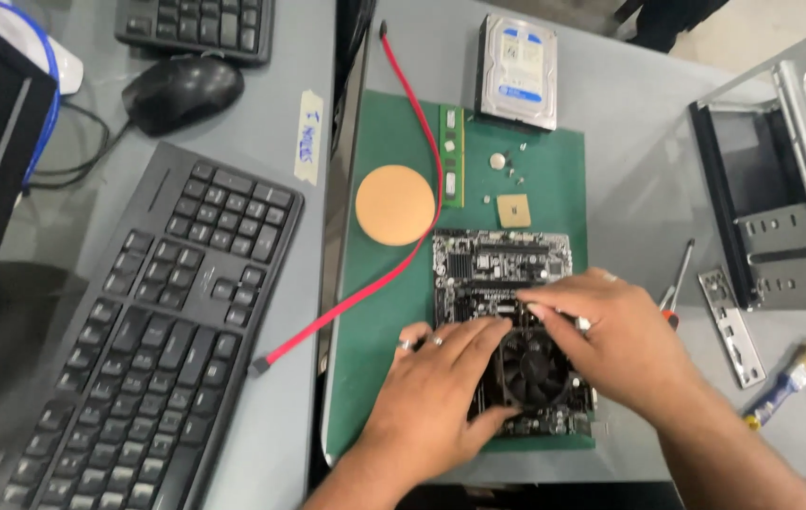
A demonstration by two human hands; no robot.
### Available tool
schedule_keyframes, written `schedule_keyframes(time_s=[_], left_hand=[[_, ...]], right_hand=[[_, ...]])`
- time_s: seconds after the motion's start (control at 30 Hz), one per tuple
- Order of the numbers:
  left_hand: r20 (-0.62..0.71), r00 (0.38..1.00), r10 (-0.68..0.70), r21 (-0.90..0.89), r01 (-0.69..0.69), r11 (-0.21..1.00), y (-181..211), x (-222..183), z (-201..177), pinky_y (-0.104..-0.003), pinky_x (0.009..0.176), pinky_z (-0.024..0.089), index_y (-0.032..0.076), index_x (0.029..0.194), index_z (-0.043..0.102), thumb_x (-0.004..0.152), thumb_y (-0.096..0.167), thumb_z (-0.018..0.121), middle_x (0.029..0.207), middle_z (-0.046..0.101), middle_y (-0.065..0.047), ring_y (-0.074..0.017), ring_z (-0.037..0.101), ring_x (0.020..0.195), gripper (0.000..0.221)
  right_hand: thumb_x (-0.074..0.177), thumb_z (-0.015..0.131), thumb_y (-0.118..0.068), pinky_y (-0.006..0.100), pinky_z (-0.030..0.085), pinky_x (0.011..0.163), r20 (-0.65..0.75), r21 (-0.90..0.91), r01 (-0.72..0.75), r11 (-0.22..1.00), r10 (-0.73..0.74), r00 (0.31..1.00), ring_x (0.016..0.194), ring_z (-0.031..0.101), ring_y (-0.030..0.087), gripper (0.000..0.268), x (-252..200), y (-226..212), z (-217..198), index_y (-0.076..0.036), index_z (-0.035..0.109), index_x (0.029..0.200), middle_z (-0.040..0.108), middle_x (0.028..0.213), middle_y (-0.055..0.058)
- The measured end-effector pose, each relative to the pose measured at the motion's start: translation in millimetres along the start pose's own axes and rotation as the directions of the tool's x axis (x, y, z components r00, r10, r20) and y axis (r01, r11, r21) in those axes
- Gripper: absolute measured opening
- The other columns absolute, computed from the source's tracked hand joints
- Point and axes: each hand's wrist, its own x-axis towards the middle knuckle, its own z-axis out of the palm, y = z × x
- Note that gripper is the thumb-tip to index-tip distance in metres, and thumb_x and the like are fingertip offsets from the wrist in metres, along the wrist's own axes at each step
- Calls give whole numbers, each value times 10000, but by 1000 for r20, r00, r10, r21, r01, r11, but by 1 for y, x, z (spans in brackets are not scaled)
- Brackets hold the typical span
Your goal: Installing a CPU and its cooling fan onto a motherboard at a computer repair station.
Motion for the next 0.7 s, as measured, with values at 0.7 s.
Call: schedule_keyframes(time_s=[0.7], left_hand=[[69,996,-50,29,48,998,-5,-2,14,-433,859,309,71,1314,377,649,367,735,1302,441,-62,-229,439,1135,811]], right_hand=[[841,414,-124,325,411,631,358,-32,10,999,2,934,661,508,209,175,21,-5,-6,-162,558,749,629,712,-42]])
